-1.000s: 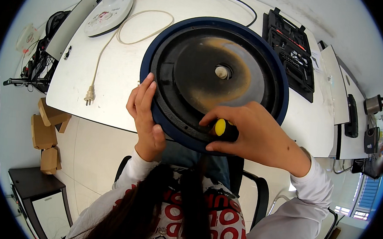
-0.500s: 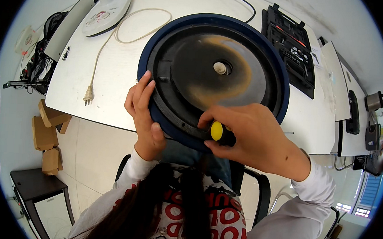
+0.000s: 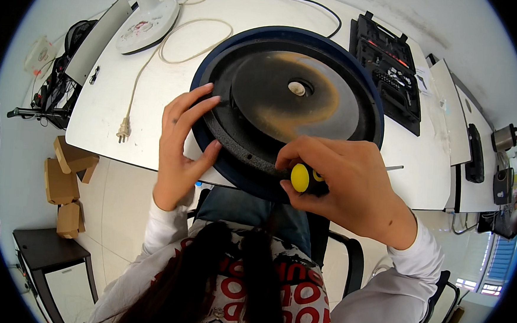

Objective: The person uses a screwdriver to remove screws from the base of a blue circular appliance. They then lift off the top cover to reveal the internal motor and wiring, and continue to remove additional screws from the motor housing.

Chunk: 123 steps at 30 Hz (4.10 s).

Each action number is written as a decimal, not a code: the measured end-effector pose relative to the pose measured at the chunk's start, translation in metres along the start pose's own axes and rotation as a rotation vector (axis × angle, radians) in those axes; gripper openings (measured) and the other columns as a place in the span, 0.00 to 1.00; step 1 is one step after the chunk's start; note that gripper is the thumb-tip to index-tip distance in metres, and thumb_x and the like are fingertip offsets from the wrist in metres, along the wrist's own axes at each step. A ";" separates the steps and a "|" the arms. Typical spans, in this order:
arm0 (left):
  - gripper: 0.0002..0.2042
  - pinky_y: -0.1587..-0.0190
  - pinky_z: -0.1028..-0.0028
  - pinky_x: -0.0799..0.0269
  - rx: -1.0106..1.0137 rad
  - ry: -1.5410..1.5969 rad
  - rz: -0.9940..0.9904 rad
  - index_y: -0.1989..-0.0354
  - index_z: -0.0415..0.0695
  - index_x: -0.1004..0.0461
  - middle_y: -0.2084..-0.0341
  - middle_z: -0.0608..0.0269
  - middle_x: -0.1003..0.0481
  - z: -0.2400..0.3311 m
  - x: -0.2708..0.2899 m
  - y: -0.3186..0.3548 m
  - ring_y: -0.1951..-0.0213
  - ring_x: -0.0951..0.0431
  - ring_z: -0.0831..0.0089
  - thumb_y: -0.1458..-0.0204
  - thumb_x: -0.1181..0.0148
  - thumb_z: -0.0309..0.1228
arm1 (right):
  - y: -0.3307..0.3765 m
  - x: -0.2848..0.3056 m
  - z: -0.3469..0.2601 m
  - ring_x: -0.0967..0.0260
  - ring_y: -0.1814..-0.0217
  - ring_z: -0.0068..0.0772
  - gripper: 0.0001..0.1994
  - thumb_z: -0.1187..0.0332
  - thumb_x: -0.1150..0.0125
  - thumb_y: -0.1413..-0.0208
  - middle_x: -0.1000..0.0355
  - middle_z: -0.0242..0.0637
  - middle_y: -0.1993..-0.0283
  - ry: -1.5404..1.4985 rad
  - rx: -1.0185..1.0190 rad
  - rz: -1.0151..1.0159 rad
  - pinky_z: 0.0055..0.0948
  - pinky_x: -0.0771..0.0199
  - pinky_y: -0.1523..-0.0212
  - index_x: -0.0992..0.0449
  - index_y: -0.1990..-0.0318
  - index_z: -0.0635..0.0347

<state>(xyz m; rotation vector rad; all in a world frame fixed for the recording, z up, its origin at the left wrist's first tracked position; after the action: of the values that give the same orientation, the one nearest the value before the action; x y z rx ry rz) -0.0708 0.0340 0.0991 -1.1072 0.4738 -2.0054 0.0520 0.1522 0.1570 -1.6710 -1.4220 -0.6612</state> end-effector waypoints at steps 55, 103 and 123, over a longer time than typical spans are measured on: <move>0.13 0.36 0.52 0.53 -0.069 0.306 0.014 0.73 0.47 0.25 0.72 0.70 0.26 -0.009 0.013 -0.070 0.71 0.25 0.72 0.71 0.28 0.28 | -0.050 0.033 0.063 0.35 0.47 0.34 0.36 0.69 0.32 0.76 0.30 0.36 0.51 -0.030 -0.142 -0.164 0.32 0.39 0.40 0.28 0.48 0.56; 0.17 0.54 0.76 0.31 -0.233 0.514 -0.301 0.63 0.39 0.21 0.67 0.62 0.21 -0.025 -0.015 -0.139 0.64 0.23 0.75 0.67 0.31 0.21 | -0.090 0.077 0.075 0.29 0.51 0.41 0.37 0.48 0.26 0.72 0.27 0.44 0.52 0.017 -0.008 -0.248 0.33 0.35 0.41 0.24 0.52 0.61; 0.18 0.59 0.77 0.29 -0.289 0.443 -0.342 0.64 0.35 0.22 0.67 0.60 0.22 0.006 0.005 -0.146 0.65 0.24 0.75 0.69 0.30 0.20 | -0.072 0.089 0.076 0.30 0.49 0.40 0.38 0.51 0.25 0.72 0.27 0.42 0.51 0.044 0.075 -0.228 0.31 0.37 0.41 0.26 0.48 0.59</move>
<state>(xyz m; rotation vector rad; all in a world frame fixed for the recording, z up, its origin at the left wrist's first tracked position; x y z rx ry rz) -0.1334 0.1220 0.1978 -0.9527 0.8723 -2.5611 -0.0070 0.2651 0.2081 -1.4408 -1.6001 -0.7562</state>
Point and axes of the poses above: each hand's wrist, its own y-axis away from the middle knuckle, its own x-axis out of the back of the hand, z = x × y, the point moved 9 cm from there along -y, towards the middle knuckle
